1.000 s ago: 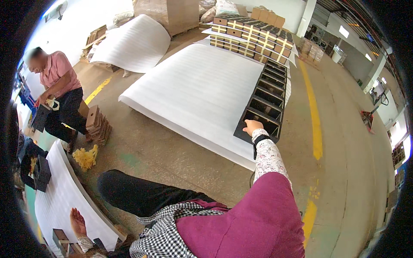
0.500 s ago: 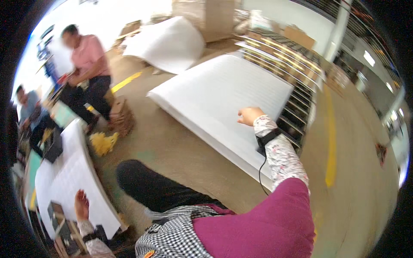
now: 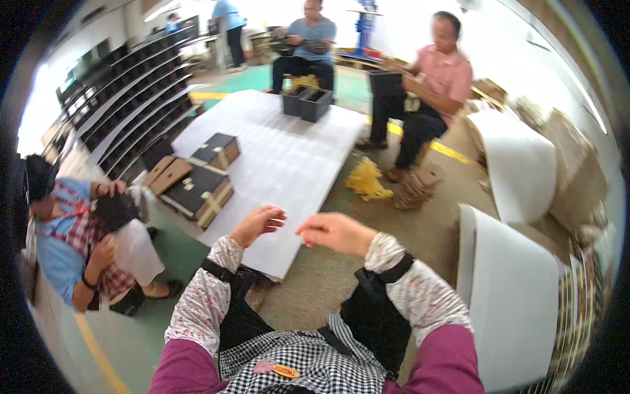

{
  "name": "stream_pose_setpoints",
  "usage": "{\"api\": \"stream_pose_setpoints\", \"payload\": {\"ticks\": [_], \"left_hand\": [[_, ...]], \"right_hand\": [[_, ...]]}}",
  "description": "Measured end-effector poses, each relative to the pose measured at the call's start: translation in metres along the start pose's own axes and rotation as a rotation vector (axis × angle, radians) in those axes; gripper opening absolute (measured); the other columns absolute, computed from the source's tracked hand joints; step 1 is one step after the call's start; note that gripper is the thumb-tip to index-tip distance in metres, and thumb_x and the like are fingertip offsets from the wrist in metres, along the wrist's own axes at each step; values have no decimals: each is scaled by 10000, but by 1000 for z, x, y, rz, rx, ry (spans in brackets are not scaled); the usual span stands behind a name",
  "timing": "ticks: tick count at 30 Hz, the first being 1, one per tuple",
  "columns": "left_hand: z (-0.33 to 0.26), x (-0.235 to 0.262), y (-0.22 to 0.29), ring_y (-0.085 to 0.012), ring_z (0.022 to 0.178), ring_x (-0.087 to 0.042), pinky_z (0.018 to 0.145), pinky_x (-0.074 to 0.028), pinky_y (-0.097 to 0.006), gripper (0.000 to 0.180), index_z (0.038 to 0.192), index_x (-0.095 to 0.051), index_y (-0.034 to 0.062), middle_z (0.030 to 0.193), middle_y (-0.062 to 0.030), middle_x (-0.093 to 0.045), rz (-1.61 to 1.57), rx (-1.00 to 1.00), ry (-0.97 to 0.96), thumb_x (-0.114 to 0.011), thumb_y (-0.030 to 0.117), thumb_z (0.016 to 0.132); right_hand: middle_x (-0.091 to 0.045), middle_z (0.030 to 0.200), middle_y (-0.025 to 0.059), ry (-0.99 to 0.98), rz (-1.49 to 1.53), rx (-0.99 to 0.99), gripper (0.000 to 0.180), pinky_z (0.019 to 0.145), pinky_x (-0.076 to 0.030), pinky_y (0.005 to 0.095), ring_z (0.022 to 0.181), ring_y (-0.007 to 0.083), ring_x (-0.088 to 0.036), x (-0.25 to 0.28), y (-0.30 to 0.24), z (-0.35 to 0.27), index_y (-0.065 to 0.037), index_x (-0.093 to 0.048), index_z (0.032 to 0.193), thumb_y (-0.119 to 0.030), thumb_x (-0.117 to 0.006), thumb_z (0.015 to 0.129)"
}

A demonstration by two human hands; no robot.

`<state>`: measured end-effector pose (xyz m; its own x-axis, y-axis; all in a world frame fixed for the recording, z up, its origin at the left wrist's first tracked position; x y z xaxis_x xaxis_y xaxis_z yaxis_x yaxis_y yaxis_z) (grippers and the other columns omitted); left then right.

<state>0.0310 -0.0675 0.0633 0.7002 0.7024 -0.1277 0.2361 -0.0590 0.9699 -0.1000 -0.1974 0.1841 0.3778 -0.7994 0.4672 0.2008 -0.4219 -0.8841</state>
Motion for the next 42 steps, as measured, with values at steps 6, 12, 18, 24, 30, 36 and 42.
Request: {"api": "stream_pose_setpoints", "payload": {"ticks": [6, 12, 18, 24, 30, 36, 42], "left_hand": [[-8, 62, -20, -125, 958, -553, 819, -427, -285, 299, 1038, -569, 91, 1018, -15, -608, 205, 54, 92, -496, 348, 903], [-9, 208, -23, -183, 978, -552, 854, -419, -344, 331, 1004, -602, 58, 1016, -55, -612, 698, -46, 587, -573, 341, 836], [1, 295, -8, -287, 1153, -460, 948, -369, -433, 499, 1135, -558, 79, 1225, -123, -515, 1245, 149, 1039, -589, 425, 777], [13, 360, -14, -295, 1205, -412, 969, -327, -490, 629, 1213, -503, 74, 1283, -116, -463, 1255, 373, 1104, -563, 518, 770], [23, 359, -38, -254, 1364, -157, 1077, -118, -520, 699, 1395, -247, 116, 1471, -90, -202, 1331, 453, 1102, -325, 577, 875], [21, 354, -35, -255, 1355, -172, 1076, -126, -515, 719, 1383, -276, 121, 1452, -94, -235, 1310, 414, 1083, -365, 598, 851], [17, 355, -20, -281, 1272, -313, 1024, -257, -478, 847, 1318, -372, 76, 1336, -141, -370, 1322, 362, 1074, -491, 681, 737]], "right_hand": [[-631, 975, 115, -562, -950, -282, 322, 791, -477, 409, 912, 304, -602, -110, 181, 53, -104, -620, 1051, -302, -545, 808], [-615, 975, 118, -372, -620, -40, 315, 793, -470, 410, 932, 300, -589, -114, 139, 95, -107, -594, 1072, -311, -553, 835], [-622, 892, 107, -383, -657, 7, 279, 749, -486, 415, 875, 295, -603, -114, 150, 99, -107, -619, 1008, -299, -584, 809], [-618, 878, 105, -426, -680, -31, 289, 744, -468, 398, 865, 276, -609, -99, 156, 88, -92, -610, 1014, -302, -572, 820], [-611, 869, 104, -428, -672, -32, 278, 753, -453, 394, 857, 271, -606, -88, 174, 80, -77, -606, 983, -303, -563, 827], [-614, 856, 90, -409, -702, -35, 254, 749, -452, 394, 851, 261, -608, -89, 167, 91, -89, -613, 962, -296, -571, 821], [-619, 846, 85, -398, -693, -37, 252, 753, -452, 387, 854, 255, -608, -98, 172, 97, -98, -616, 970, -295, -573, 819]]}}
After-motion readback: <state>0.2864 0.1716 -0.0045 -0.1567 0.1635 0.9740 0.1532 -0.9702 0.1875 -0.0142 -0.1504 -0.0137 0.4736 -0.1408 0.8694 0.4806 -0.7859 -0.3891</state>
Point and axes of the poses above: each hand's wrist, its own z-axis towards the middle knuckle, its own x-axis out of the back of the hand, y = z × x, the point moved 7 cm from there along z, towards the middle knuckle
